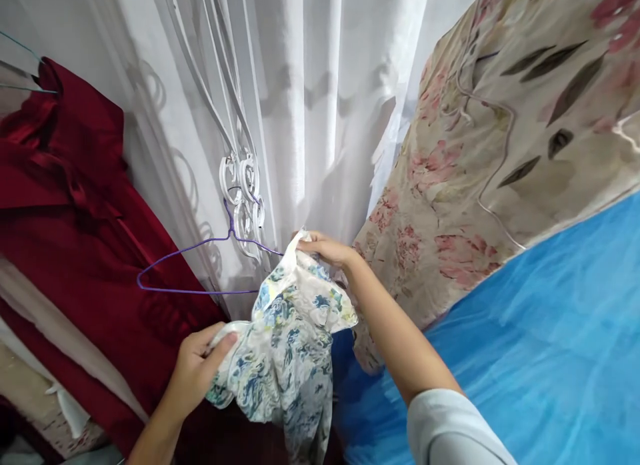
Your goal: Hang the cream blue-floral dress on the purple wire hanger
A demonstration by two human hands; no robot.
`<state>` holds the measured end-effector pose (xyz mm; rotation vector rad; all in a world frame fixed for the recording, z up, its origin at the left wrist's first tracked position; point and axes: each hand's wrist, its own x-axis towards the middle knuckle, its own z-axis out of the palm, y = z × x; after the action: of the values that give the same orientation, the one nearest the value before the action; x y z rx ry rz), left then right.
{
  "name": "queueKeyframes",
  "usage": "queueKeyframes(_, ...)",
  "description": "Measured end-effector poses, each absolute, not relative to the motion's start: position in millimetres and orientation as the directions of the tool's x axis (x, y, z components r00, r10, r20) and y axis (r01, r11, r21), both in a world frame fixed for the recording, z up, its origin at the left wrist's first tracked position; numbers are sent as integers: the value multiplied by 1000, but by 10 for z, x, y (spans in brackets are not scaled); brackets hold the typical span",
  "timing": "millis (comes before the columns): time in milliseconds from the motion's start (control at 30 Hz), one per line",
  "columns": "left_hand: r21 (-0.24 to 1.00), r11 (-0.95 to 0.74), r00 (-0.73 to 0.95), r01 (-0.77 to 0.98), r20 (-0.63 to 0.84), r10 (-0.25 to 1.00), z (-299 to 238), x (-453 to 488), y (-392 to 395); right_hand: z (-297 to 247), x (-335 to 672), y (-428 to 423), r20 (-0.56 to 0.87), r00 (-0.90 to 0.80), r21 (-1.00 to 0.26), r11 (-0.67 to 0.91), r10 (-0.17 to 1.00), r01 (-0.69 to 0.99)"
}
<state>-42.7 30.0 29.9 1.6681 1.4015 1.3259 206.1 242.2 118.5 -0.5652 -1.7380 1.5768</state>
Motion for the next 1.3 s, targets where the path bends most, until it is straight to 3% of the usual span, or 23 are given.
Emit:
queueKeyframes(67, 913, -229, -101, 337, 277, 956, 293, -686, 324, 1117, 1904, 2377, 168, -723, -984, 76, 670, -159)
queueKeyframes(133, 872, -226, -71, 435, 283, 956, 278, -1059, 390, 1081, 1861, 2306, 132, -770, -985, -2, 624, -170)
queueKeyframes(300, 454, -259, 76, 853, 382, 921, 272, -2164, 674, 1111, 1973, 2191, 59, -747, -991, -50, 662, -123)
queueKeyframes(400, 227, -219, 76, 949, 511, 856, 425, -2599, 847, 1165, 1992, 2145, 18, -743, -995, -58, 669, -76)
queueKeyframes(500, 144, -251, 99, 957, 650, 753, 726, -2666, 1031, 1196, 1966, 2116, -15, -731, -994, -88, 682, -62)
queueKeyframes(567, 227, -317, 61, 921, 720, 691, 933, -2520, 1166, 1191, 1946, 2105, -31, -721, -991, -114, 693, -67)
queueKeyframes(633, 384, -410, -4, 827, 734, 680, 1077, -2291, 1287, 1161, 1942, 2072, -29, -706, -991, -113, 707, -72)
queueKeyframes(733, 537, -398, -32, 744, 624, 781, 1148, -1959, 1362, 1053, 1990, 1916, 48, -663, -998, 3, 747, -69)
queueKeyframes(833, 452, -262, -26, 853, 537, 843, 1142, -1763, 1278, 842, 2092, 1636, 198, -492, -976, 216, 848, -21)
queueKeyframes(900, 397, -271, 1, 877, 563, 827, 1159, -1688, 1184, 685, 2149, 1446, 297, -293, -944, 326, 909, 55)
queueKeyframes(1000, 394, -358, 43, 847, 620, 783, 1238, -1605, 1092, 604, 2155, 1254, 383, -56, -911, 387, 922, 142)
queueKeyframes(1100, 372, -352, 18, 859, 665, 747, 1315, -1580, 1132, 823, 2044, 1150, 434, 44, -890, 420, 900, 178)
queueKeyframes(1167, 398, -296, -60, 868, 677, 734, 1310, -1614, 1231, 1051, 1908, 1054, 477, 45, -866, 461, 878, 194)
queueKeyframes(1200, 476, -279, -132, 834, 663, 737, 1282, -1640, 1291, 1152, 1825, 979, 496, 0, -852, 487, 868, 193)
queueKeyframes(1300, 807, -268, -375, 525, 503, 779, 1100, -1688, 1447, 1279, 1556, 651, 526, -391, -795, 600, 755, 89)
